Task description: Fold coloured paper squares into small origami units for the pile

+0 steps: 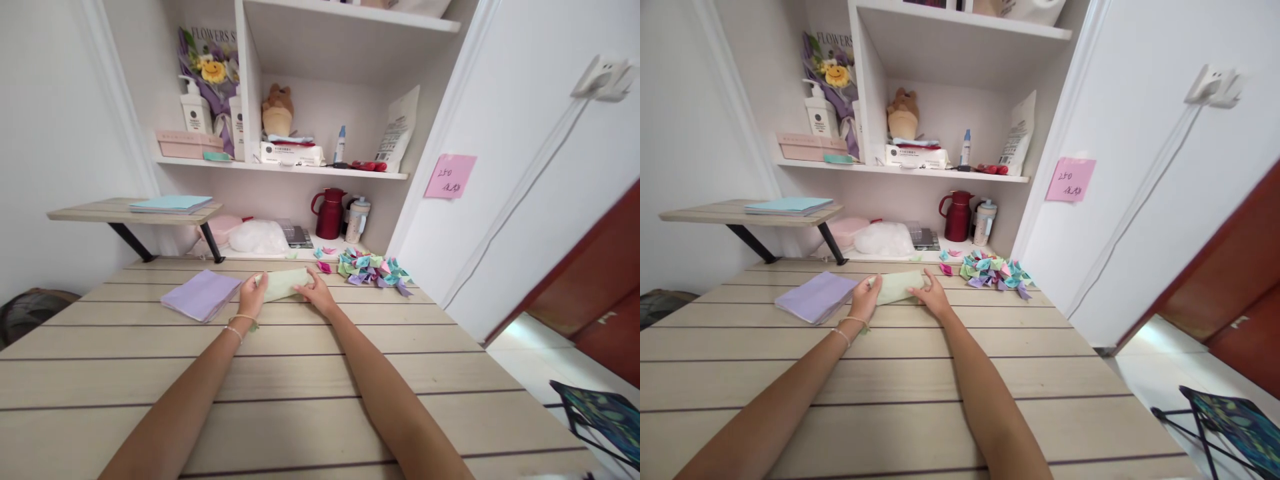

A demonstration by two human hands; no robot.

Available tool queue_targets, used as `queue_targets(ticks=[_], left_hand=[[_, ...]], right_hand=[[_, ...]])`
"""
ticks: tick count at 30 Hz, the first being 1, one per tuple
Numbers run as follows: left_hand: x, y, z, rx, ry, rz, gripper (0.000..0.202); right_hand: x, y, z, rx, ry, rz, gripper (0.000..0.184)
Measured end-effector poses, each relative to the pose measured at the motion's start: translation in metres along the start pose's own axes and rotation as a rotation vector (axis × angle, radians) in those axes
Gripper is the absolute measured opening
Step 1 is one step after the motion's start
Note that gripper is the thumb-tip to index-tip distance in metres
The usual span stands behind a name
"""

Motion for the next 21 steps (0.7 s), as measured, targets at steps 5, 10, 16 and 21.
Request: queue_targets(ticks=[5, 10, 16, 21], left_hand=[[0.000, 0.012, 0.005, -0.083, 0.065, -0.065, 0.044], [0.004, 0.017, 0.008, -0.147, 0.134, -0.076, 0.038], [0.012, 0.020, 0.002, -0.218, 0.232, -0.084, 0.032], [0.021, 0.019, -0.002, -0.257, 0.247, -0.145, 0.030]], right_hand=[[-0.006, 0.000, -0.002, 0.030, -0.030, 0.063, 0.034], [-0.017, -0.007, 0.001, 0.010, -0.198, 0.102, 0.040], [-0.021, -0.013, 0.003, -0.005, -0.241, 0.105, 0.042], [-0.014, -0.013, 0.002, -0.014, -0.200, 0.107, 0.046]])
Point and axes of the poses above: each hand's wrist, its own z-axis towards the middle knuckle, its own x-axis out of the palm, y = z × x, the point moved 6 cm from there along z, towards the middle knuckle, and after that the axes turned 14 degrees about -x, right-handed, at the moved point
